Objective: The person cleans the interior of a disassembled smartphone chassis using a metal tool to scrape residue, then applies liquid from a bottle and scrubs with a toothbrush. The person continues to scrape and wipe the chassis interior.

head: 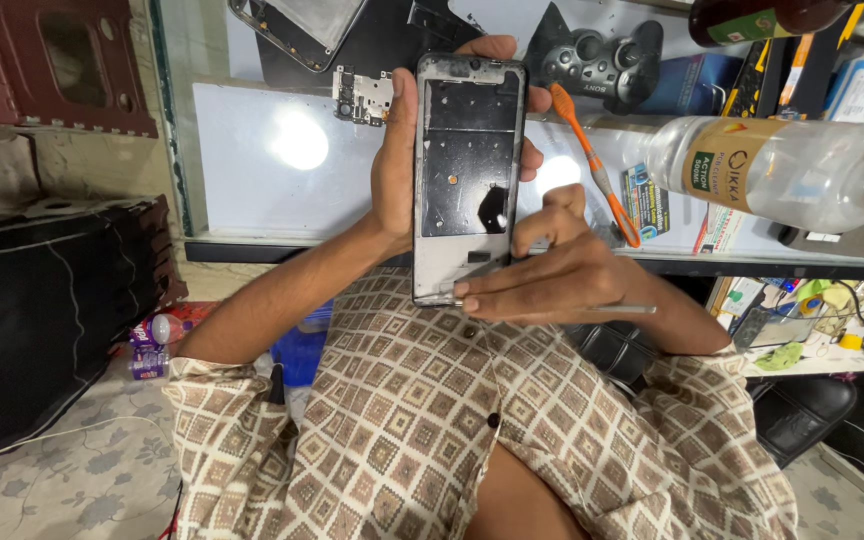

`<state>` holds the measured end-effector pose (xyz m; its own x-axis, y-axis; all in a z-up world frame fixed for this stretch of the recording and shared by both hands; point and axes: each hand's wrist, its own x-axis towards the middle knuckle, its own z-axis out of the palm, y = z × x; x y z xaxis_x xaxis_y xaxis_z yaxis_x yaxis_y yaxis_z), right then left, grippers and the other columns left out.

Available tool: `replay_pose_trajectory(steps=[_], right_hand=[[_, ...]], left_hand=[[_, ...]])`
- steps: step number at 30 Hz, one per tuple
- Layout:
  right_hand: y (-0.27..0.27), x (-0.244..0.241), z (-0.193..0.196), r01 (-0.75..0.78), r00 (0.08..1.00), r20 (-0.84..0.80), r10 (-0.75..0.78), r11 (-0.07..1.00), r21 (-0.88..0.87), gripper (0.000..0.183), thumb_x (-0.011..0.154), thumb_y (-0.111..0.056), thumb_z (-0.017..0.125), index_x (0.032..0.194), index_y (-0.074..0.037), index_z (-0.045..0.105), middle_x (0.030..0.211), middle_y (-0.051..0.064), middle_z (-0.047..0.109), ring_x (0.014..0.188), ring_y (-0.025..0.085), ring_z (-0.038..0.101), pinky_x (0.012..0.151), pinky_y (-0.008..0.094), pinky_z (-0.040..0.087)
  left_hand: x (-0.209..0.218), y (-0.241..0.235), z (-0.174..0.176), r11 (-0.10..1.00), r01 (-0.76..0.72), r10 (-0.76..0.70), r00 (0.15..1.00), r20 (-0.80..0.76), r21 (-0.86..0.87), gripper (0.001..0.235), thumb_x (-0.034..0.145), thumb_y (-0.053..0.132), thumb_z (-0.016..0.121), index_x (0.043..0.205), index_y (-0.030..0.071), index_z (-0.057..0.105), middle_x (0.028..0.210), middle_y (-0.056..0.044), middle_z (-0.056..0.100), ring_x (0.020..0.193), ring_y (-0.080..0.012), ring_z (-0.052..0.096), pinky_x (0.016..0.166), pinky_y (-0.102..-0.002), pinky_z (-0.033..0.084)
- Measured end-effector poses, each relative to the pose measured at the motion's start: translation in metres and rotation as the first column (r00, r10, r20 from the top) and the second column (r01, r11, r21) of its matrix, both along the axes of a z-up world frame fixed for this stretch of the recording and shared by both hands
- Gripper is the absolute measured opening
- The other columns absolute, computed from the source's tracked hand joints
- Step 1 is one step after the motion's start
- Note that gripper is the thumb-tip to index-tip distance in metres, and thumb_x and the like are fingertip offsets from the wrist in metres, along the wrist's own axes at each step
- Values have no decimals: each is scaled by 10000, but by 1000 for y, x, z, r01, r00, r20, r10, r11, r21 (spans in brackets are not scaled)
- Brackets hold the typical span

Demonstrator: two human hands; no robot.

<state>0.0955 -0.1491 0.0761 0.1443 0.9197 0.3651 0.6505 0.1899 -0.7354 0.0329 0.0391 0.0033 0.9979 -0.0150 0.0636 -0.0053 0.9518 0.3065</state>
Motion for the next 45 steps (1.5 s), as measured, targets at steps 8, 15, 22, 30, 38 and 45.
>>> replay_pose_trajectory(steps=[8, 15, 22, 30, 38, 45], right_hand=[[5, 0, -3, -5, 1000, 31, 3, 998, 62, 150, 883, -284, 869, 1007, -212, 825, 1032, -122, 782, 876, 111, 488, 862, 345, 290], [-6, 6, -3, -73, 997, -36, 74, 997, 10, 162, 850, -263, 838, 979, -167, 834, 1000, -57, 804, 891, 107, 533, 890, 361, 305], [-39, -6, -8, 368, 902, -288, -321, 922, 125, 67, 925, -87, 765, 987, -78, 740, 976, 95, 763, 844, 186, 735, 792, 333, 591], [-51, -39, -42, 592, 732, -297, -613, 788, -168, 162, 1007, 4, 663, 1159, 44, 705, 1106, 216, 746, 1000, 273, 768, 841, 311, 627], [-41, -45, -56, 651, 681, -276, -678, 733, -197, 167, 1024, -11, 657, 1176, 33, 711, 1118, 198, 754, 992, 240, 767, 840, 299, 620], [-31, -51, -62, 619, 741, -188, -644, 765, -180, 140, 976, 4, 676, 1105, 25, 726, 1073, 173, 762, 972, 250, 769, 853, 322, 614]], left_hand=[[2, 1, -3, 1000, -5, 4, 1000, 16, 1, 718, 1110, 641, 274, 1530, 65, 359, 1308, -227, 637, 954, -264, 743, 827, -368, 646], [6, 2, -3, 1000, -16, 16, 999, 33, 15, 702, 1110, 646, 281, 1512, 79, 379, 1307, -221, 624, 963, -269, 739, 823, -371, 647], [-4, 8, 14, 794, -473, 502, 864, 27, 383, 781, 1059, 722, 338, 1485, 68, 380, 1192, -220, 634, 896, -273, 720, 758, -349, 614], [16, 21, 14, 161, -811, 764, 463, 449, 563, 962, 875, 812, 388, 1453, 49, 302, 1248, -214, 622, 952, -244, 739, 827, -336, 650], [-21, 10, -21, 98, -834, 639, 471, 608, 543, 1029, 753, 666, 756, 1474, 72, 324, 1424, -188, 506, 1212, -304, 717, 863, -414, 690], [-79, 9, -26, 76, -730, 466, 628, 623, 679, 1359, 619, 570, 952, 1594, 51, 160, 1382, -130, 454, 1268, -331, 562, 1140, -561, 499]])
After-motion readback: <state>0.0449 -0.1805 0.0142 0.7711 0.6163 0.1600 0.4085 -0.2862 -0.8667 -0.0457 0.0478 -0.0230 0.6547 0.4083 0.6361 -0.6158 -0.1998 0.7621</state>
